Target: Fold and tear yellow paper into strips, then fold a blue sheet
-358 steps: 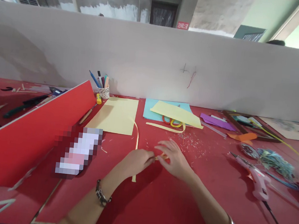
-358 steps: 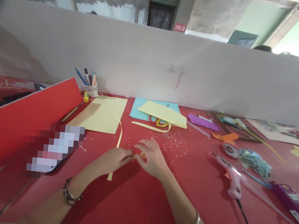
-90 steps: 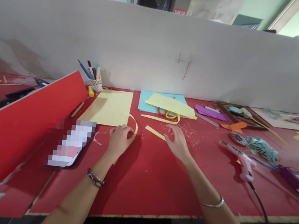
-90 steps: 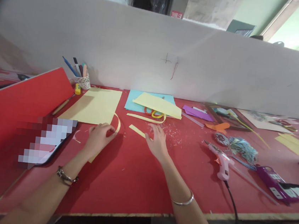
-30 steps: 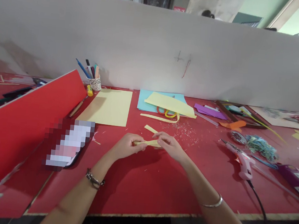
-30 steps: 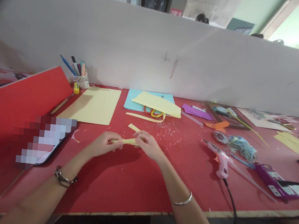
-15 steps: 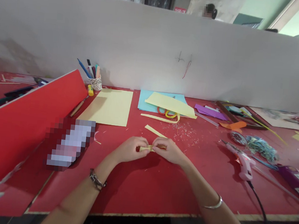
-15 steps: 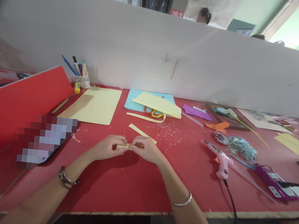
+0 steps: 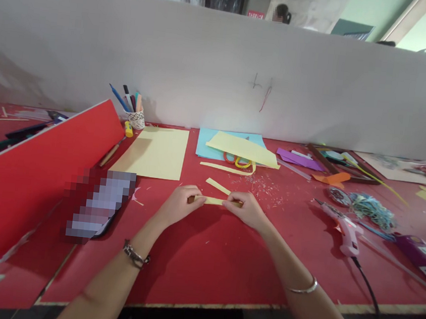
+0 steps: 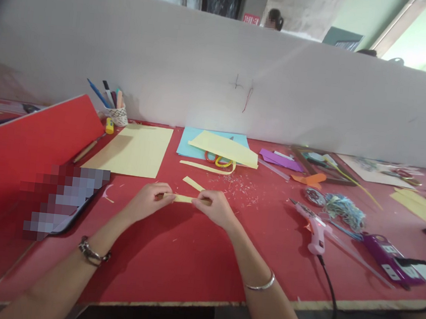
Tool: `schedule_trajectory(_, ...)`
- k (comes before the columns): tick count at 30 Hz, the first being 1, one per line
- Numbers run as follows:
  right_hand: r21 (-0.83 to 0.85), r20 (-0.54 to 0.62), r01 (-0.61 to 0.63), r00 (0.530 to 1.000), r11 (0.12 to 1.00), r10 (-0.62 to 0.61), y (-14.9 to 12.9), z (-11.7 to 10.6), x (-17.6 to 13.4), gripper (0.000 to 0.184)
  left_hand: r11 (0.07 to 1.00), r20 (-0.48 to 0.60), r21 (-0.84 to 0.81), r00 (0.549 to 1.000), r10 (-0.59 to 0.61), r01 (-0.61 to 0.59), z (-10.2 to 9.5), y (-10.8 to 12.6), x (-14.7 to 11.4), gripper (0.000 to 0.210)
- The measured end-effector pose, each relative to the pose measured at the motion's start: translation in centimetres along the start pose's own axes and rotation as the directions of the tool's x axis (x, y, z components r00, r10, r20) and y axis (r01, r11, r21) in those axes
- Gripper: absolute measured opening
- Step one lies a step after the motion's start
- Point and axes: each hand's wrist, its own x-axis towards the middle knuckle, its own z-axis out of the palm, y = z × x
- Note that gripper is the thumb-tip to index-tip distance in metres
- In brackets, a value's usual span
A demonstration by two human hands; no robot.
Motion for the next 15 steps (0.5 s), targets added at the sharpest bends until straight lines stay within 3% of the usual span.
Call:
schedule_trajectory(5,-0.051,-0.001,0.048,0.999,0.998,-0.048,0.0,-0.1,0.0,0.017,0.998,-0.086,-0.052,0.996,-0.03,0.026,0.4,0.0,0.0,0.024)
schedule_trajectory(7,-0.081,-0.003,0.111,0.994,0.991,-0.111,-0.2,-0.1,-0.1,0.014,0.995,-0.039,-0.096,0.999,-0.002,-0.002,0.8,0.2,-0.1,0.022)
schedule_trajectory(9,-0.118,0.017,0.177,0.984,0.977,-0.176,-0.5,0.0,-0.3,0.032,0.988,0.046,-0.144,0.997,0.057,-0.05,1.3,0.4,-0.1,0.02)
schedule_trajectory(11,-0.135,0.084,0.227,0.972,0.964,-0.218,-0.7,0.0,-0.4,0.035,0.981,0.101,-0.171,0.989,0.108,-0.09,1.5,0.7,-0.2,0.02)
schedule_trajectory(15,-0.137,0.235,0.244,0.949,0.96,-0.208,-0.8,0.1,-0.4,0.018,0.976,0.088,-0.183,0.986,0.139,-0.121,1.6,0.8,-0.2,0.02)
